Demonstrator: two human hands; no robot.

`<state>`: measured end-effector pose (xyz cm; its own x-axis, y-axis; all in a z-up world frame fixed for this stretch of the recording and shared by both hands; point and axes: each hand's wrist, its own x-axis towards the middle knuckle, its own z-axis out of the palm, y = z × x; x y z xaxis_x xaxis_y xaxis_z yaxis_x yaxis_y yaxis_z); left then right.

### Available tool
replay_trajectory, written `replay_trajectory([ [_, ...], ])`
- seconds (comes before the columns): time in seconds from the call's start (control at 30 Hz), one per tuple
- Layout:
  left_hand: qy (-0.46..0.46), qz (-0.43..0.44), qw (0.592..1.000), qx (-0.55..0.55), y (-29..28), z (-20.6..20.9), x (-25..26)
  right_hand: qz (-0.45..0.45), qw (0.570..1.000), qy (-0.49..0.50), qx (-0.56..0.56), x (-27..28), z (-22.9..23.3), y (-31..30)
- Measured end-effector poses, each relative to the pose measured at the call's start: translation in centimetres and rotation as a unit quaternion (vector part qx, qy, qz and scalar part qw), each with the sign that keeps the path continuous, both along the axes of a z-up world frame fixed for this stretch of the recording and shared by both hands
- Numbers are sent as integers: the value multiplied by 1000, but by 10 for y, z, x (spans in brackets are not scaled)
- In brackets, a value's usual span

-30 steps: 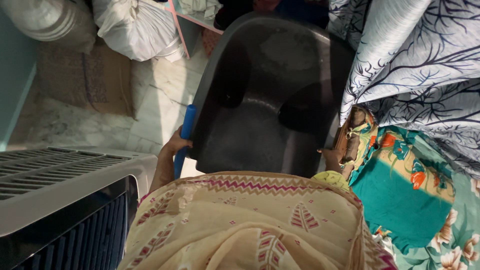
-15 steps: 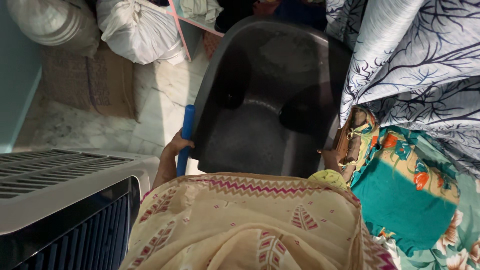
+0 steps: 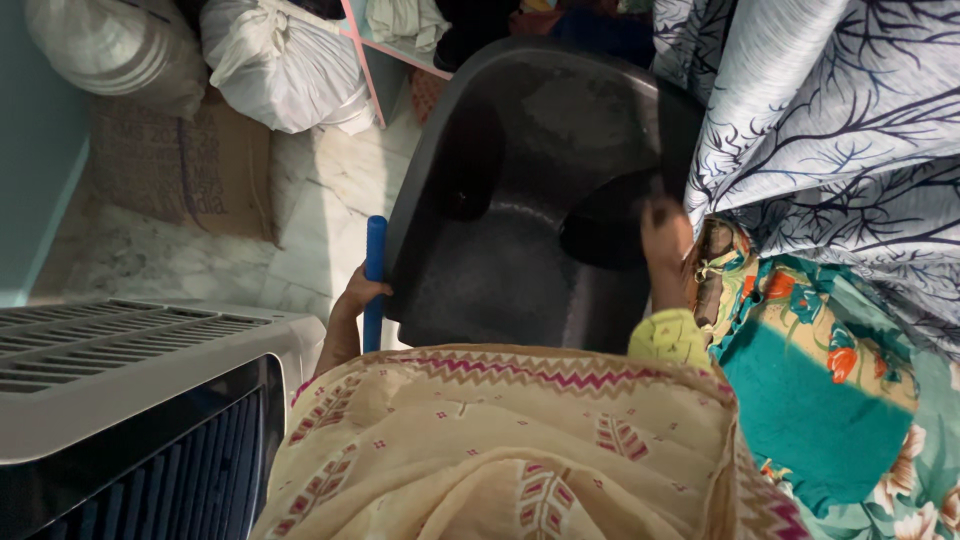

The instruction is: The person sweeps a marble floor using a handheld broom, moving around furniture and an air cooler.

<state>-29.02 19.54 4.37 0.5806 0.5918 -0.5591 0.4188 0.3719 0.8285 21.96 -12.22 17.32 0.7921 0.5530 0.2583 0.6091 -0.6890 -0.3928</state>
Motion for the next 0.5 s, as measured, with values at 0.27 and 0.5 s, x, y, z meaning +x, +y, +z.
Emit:
replay_trajectory([
  [0.27, 19, -8, 1000, 23, -2, 3, 0, -129, 992, 1, 10, 93, 41, 139],
  [0.5, 10, -8, 999, 33, -4, 6, 0, -163, 983, 33, -76, 165, 59, 211],
])
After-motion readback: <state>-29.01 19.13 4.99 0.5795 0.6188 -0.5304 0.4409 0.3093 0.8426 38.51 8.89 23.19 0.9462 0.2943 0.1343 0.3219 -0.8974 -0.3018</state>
